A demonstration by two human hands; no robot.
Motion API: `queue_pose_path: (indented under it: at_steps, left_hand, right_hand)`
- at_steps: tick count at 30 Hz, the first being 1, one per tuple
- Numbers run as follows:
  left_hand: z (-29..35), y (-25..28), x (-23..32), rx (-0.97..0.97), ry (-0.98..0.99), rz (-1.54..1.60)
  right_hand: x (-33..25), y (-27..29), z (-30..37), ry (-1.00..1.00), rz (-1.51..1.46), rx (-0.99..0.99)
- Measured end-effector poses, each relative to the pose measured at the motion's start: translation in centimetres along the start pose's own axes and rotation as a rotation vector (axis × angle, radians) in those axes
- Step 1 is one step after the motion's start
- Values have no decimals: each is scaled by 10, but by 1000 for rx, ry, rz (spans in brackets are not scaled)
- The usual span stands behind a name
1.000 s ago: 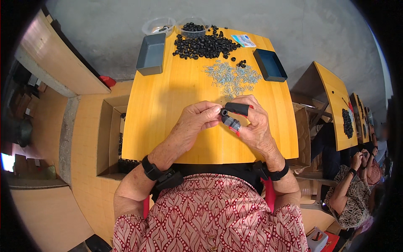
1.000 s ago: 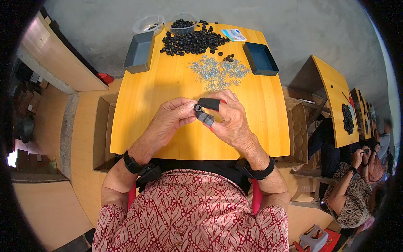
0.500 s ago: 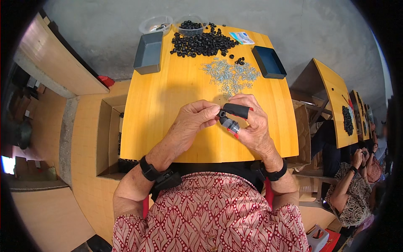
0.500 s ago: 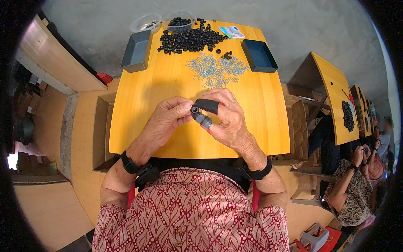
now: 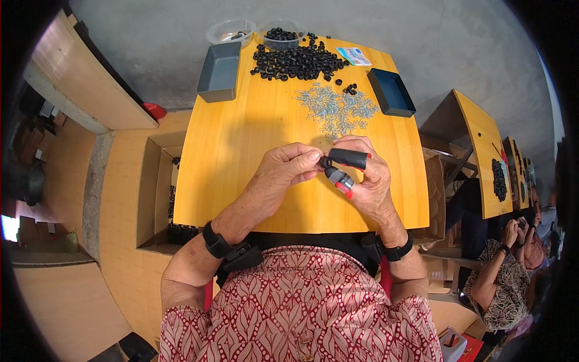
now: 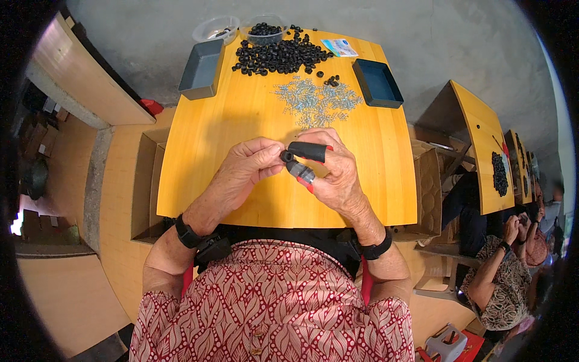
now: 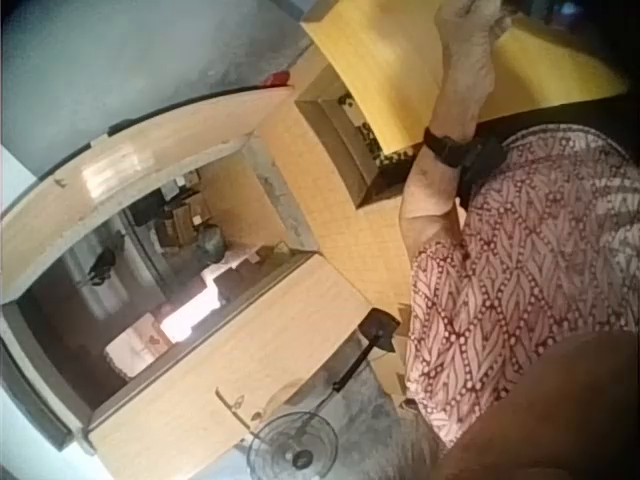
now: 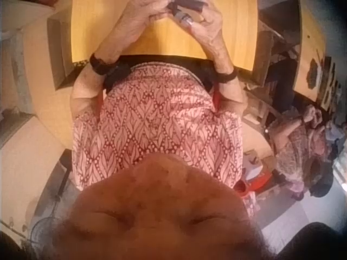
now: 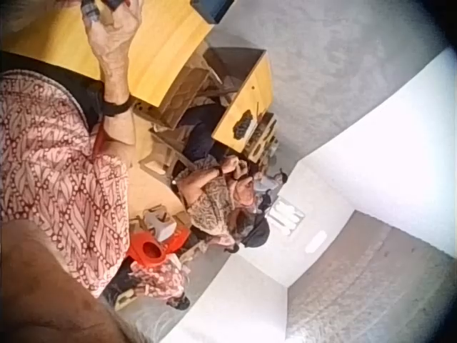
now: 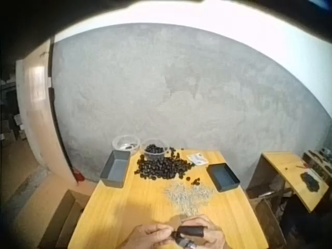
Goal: The person assembles small black rubber components by holding them and pressing them onto a small handheld tool, then inserting small pins from the table by hand.
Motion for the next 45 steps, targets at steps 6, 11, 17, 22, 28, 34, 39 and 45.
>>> queue_pose_path:
  at_steps: [6,11,17,22,28,34,39,45]
  left_hand:
    - [-3,6,0,-24,-70,-234]
    - [0,12,-1,47,49,-41]
    - [-4,19,8,93,15,32]
    - [-5,26,3,135,45,41]
    - [-6,31,2,153,37,51]
    - [-7,37,1,160,16,54]
    - [-9,41,1,171,20,56]
    - [-9,42,5,192,14,51]
  right_hand:
    - [-5,-2,-1,45,121,-13]
    - [14,31,-3,-45,107,97]
    - [92,84,-4,-482,282,134]
    - [100,42,-10,-460,429,-97]
    - [85,14,-18,-283,652,-278]
    - [98,11,-18,-348,550,-286]
    - [120,28,-7,-588,401,-204]
    - [108,46,-20,-402,186,-70]
Point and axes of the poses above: each hand's wrist, its own z-axis away from the middle knuckle, its own y-axis out of the back of the hand, x = y × z, the point moved 6 cm from there along -z, towards the middle knuckle, and after that the axes turned 8 degrees about -x, right-handed, at the moved point
